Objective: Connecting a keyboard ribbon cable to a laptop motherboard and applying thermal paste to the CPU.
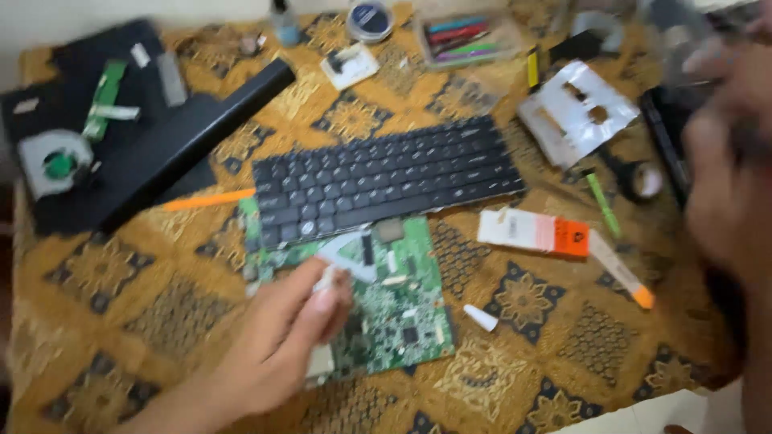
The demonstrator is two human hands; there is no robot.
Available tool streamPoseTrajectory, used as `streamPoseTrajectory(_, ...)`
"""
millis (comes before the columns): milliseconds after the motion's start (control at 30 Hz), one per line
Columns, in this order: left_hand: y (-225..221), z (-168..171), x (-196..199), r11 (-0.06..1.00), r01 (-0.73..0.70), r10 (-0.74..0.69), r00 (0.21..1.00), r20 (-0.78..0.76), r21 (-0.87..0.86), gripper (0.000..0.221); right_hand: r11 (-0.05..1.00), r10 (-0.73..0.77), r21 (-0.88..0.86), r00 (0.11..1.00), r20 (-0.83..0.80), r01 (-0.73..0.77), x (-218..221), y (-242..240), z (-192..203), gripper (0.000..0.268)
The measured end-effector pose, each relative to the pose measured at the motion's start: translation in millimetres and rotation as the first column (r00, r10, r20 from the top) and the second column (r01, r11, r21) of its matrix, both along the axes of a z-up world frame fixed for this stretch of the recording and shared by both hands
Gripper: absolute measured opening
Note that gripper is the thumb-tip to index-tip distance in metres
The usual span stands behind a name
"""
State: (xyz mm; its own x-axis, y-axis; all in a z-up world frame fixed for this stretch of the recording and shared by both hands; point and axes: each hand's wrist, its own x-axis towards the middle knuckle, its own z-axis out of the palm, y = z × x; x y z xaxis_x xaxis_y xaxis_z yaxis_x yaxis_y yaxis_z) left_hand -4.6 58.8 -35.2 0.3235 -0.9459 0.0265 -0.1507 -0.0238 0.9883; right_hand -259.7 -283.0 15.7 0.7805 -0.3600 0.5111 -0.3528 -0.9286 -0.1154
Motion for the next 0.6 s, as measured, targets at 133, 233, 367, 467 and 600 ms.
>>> streamPoseTrajectory(133, -12, -14, -12, 0.968, 0.106, -0.088, 0.993, 0.084, -0.229, 0.034, 0.922, 0.269, 0.347, 0.931, -0.248, -0.174, 5, 105, -24, 0.046)
streamPoseTrajectory(233, -8, 6, -11, 0.979, 0.123, -0.114, 0.991, 0.069, -0.161, 0.034, 0.834, 0.439, 0.425, 0.890, -0.125, -0.352, 49, 159, -14, 0.021)
streamPoseTrajectory(367, -4, 3, -11, 0.974, 0.125, -0.103, 0.987, 0.120, -0.188, 0.031, 0.810, 0.566, 0.188, 0.824, -0.008, -0.555, 63, 158, -29, 0.028)
streamPoseTrajectory(467, -2, 0, -10, 0.972, 0.148, -0.122, 0.982, 0.147, -0.181, 0.032, 0.823, 0.546, 0.195, 0.838, -0.015, -0.533, 63, 154, -25, 0.027)
streamPoseTrajectory(600, 3, -12, -10, 0.998, 0.016, -0.009, 0.996, -0.093, 0.067, 0.033, 0.850, 0.512, 0.170, 0.858, -0.044, -0.499, 59, 132, -9, 0.025)
